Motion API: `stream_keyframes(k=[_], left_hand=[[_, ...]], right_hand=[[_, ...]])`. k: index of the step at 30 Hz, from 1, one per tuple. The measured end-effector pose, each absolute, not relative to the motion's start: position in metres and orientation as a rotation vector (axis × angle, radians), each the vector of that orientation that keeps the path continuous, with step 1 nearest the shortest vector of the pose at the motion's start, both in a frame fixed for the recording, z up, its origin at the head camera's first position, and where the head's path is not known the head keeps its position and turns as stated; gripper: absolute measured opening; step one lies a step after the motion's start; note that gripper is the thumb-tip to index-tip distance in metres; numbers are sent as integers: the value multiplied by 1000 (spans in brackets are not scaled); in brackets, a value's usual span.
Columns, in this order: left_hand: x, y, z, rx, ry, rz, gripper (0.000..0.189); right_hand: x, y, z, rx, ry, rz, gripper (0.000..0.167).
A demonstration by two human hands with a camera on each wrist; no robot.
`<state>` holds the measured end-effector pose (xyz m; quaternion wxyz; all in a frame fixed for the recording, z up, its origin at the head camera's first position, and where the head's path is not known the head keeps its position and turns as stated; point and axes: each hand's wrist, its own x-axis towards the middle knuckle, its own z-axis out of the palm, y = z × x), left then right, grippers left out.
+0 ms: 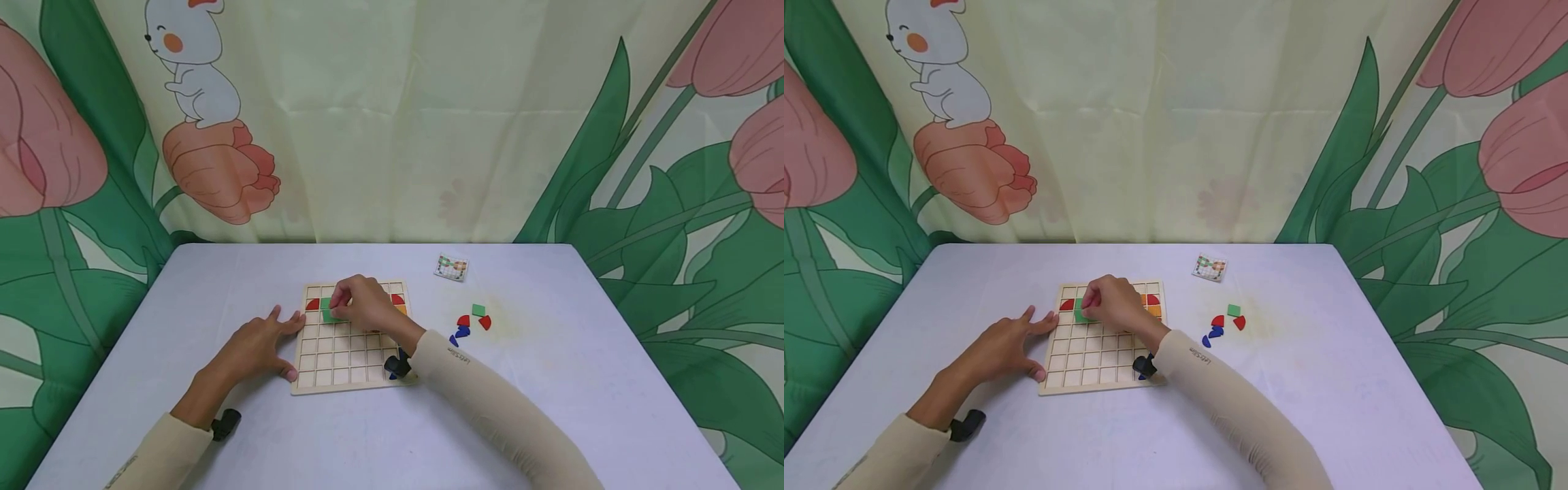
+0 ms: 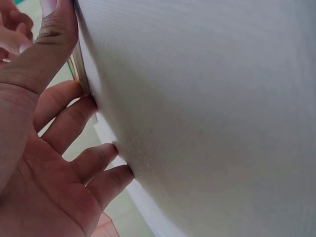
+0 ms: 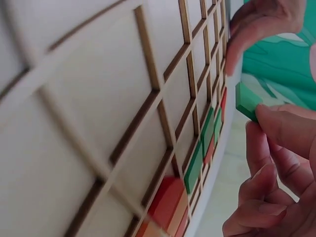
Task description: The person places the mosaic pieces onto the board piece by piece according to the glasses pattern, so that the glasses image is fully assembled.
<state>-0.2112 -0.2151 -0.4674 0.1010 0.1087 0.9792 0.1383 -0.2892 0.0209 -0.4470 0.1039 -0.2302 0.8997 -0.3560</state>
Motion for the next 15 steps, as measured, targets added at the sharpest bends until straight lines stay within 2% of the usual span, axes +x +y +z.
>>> stream_keyframes(k=[15], left_hand=[[-211, -215, -469, 326, 2904, 424, 118]], right_hand=[[-295, -15, -452, -542, 2672, -1008, 14]])
